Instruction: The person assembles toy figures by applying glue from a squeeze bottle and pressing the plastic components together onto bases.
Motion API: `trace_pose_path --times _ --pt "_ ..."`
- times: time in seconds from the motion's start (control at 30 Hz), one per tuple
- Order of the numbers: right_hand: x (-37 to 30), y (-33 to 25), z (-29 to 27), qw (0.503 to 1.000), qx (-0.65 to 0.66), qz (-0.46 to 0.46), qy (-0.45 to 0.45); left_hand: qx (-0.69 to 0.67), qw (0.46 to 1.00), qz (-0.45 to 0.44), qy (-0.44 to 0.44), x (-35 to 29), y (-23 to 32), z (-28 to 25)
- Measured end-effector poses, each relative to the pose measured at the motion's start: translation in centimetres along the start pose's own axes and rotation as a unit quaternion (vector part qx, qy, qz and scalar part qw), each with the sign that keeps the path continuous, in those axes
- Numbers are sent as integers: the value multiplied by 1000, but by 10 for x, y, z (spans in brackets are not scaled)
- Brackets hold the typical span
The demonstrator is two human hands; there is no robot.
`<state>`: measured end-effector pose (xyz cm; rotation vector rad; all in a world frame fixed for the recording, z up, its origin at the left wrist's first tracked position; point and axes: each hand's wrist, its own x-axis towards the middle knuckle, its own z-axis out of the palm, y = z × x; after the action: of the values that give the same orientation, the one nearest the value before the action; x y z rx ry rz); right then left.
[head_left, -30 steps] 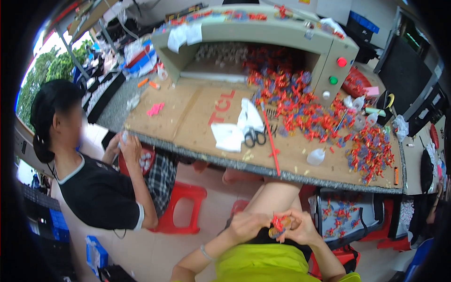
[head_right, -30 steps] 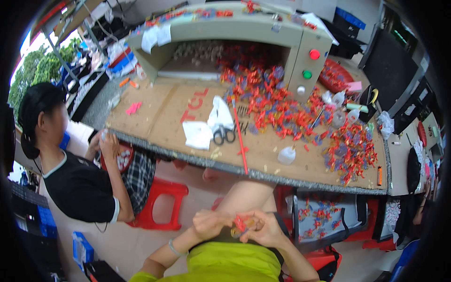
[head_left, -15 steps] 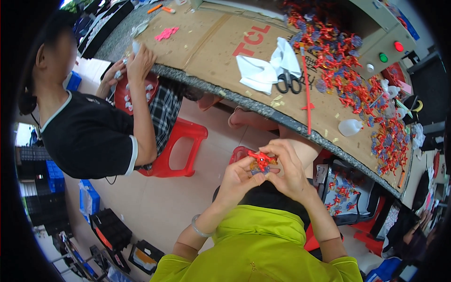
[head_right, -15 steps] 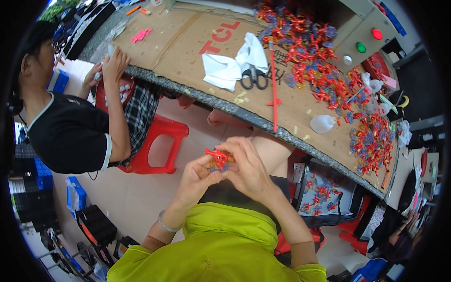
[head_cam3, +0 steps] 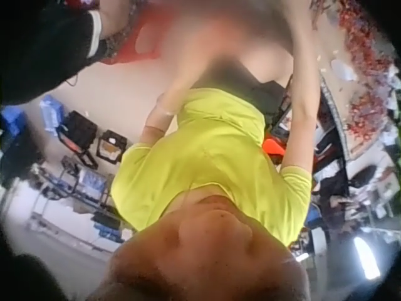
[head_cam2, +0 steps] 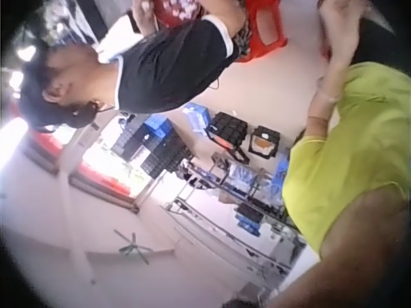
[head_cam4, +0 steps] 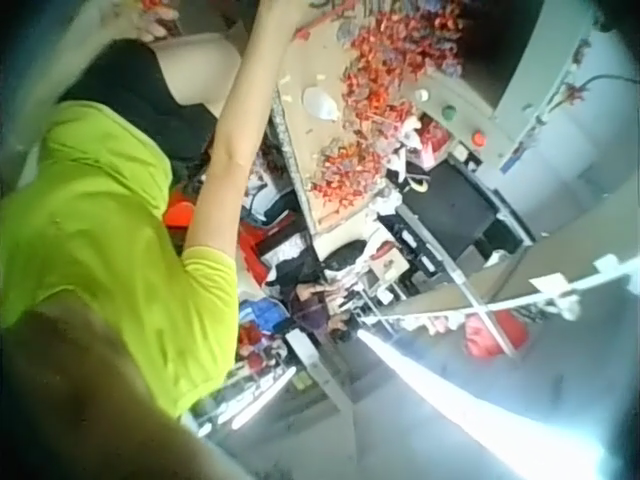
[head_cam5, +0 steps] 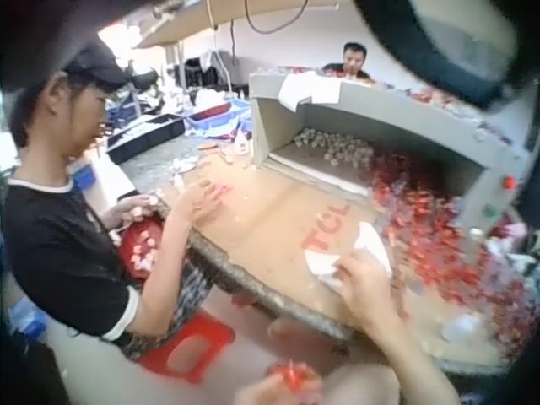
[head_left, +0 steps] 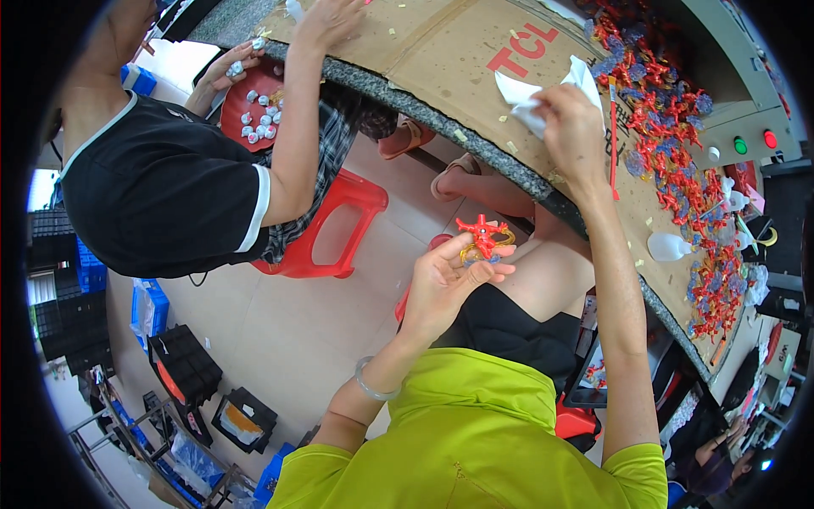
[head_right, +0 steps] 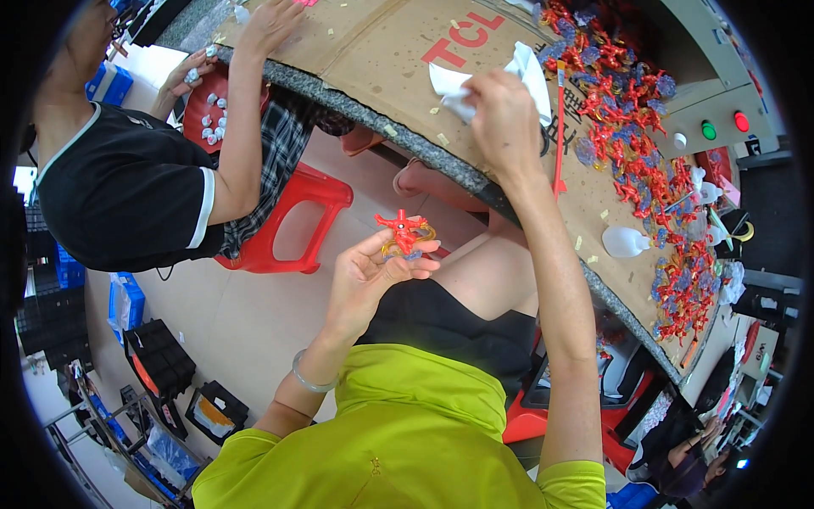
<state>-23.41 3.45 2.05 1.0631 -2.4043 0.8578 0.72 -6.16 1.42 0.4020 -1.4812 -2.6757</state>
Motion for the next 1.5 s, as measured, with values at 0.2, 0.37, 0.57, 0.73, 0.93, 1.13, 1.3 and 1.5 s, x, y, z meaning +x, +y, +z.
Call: trace_pose_path --times 0.2,0.37,0.57,0.73,0.93,1.13,1.3,1.5 --pt "-37 -74 -67 976 207 33 -49 -4 1000 10 -25 -2 -14 -5" --pt "-86 -89 -76 951 230 96 -185 41 999 32 -2 -3 -21 16" --pt "-103 -80 -87 956 197 127 -175 218 974 21 -47 -6 -23 26" --pt "-91 -63 -83 969 141 97 -179 129 986 -27 -101 -16 -25 34" --pt "14 -36 -72 995 29 -43 84 34 992 -42 -117 -17 -7 28" --pt "-4 -6 -60 986 -11 -36 165 32 993 -35 -104 -18 -1 25" --pt "-91 -41 -91 870 415 247 -103 13 991 -105 -86 -11 -7 22" --pt "-149 -41 -92 741 548 313 -230 84 992 -72 -55 -8 -22 35"
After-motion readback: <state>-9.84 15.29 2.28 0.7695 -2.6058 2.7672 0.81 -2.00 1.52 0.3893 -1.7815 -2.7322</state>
